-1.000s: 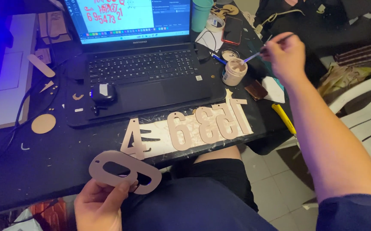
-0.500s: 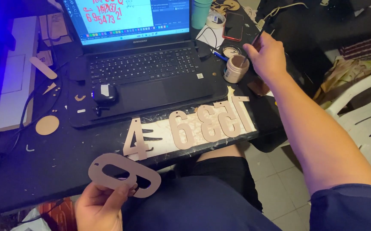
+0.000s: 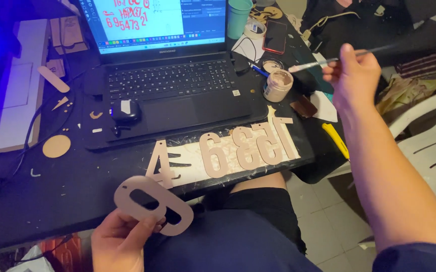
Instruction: Painting laser-cut wooden numbers with white paint using a brush at a workstation.
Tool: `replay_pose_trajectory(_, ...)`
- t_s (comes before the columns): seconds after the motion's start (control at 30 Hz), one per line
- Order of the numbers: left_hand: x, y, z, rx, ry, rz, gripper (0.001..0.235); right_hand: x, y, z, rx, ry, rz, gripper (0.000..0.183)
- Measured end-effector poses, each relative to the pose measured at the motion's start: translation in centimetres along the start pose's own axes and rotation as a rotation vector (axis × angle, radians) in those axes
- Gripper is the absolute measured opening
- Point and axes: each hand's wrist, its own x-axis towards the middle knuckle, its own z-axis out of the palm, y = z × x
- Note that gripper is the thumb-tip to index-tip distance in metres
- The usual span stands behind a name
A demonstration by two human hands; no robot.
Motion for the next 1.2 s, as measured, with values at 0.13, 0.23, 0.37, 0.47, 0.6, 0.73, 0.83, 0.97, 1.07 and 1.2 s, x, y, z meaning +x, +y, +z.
replay_pose_trajectory(0.13, 1.3, -0.1, -0.1, 0.185, -0.153, 0.114, 0.013, -3.0, 0.4, -2.1, 0.350, -0.179, 0.017, 0.031)
replay_pose_trajectory(0.23, 1.2, 3.5, 2.8, 0.328, -0.282, 0.197, 0.011, -7.8, 0.4, -4.5, 0.379, -0.243, -0.055, 0.027)
replay_pose_trajectory(0.37, 0.4, 6.7, 4.9, 0.336, -0.337, 0.177, 0.013, -1.2, 14.4, -13.5, 0.498, -0.630, -0.340, 0.020)
replay_pose_trajectory(0.47, 0.3, 7.0, 5.8, 0.231, -0.386, 0.164, 0.019, -19.9, 2.8, -9.2, -0.054, -0.308, -0.996, 0.064)
replay_pose_trajectory(0.6, 0.3, 6.9, 6.1, 0.177, -0.412, 0.231, 0.013, -21.5, 0.6, -6.2, -0.298, -0.555, -1.024, 0.030)
replay_pose_trajectory(0.73, 0.1, 7.2, 6.2, 0.183, -0.391, 0.230, 0.017, -22.5, -4.2, -8.2, -0.860, -0.821, -0.630, 0.050)
replay_pose_trajectory(0.83, 0.1, 7.2, 6.1, 0.174, -0.377, 0.241, 0.018, -21.9, -0.5, -2.9, -0.073, -0.807, -1.286, 0.024)
replay_pose_trajectory(0.97, 0.4, 6.9, 5.7, 0.120, -0.399, 0.273, 0.020, -26.2, -2.6, -3.8, -0.313, -0.701, -0.962, 0.017)
replay_pose_trajectory(1.07, 0.5, 6.8, 5.6, 0.110, -0.375, 0.284, 0.018, -25.3, -2.8, -4.6, -0.275, -0.818, -1.068, 0.023)
replay_pose_trajectory(1.2, 0.3, 7.2, 5.5, 0.138, -0.356, 0.275, 0.017, -23.8, -5.4, -7.1, -0.605, -0.938, -0.782, 0.014)
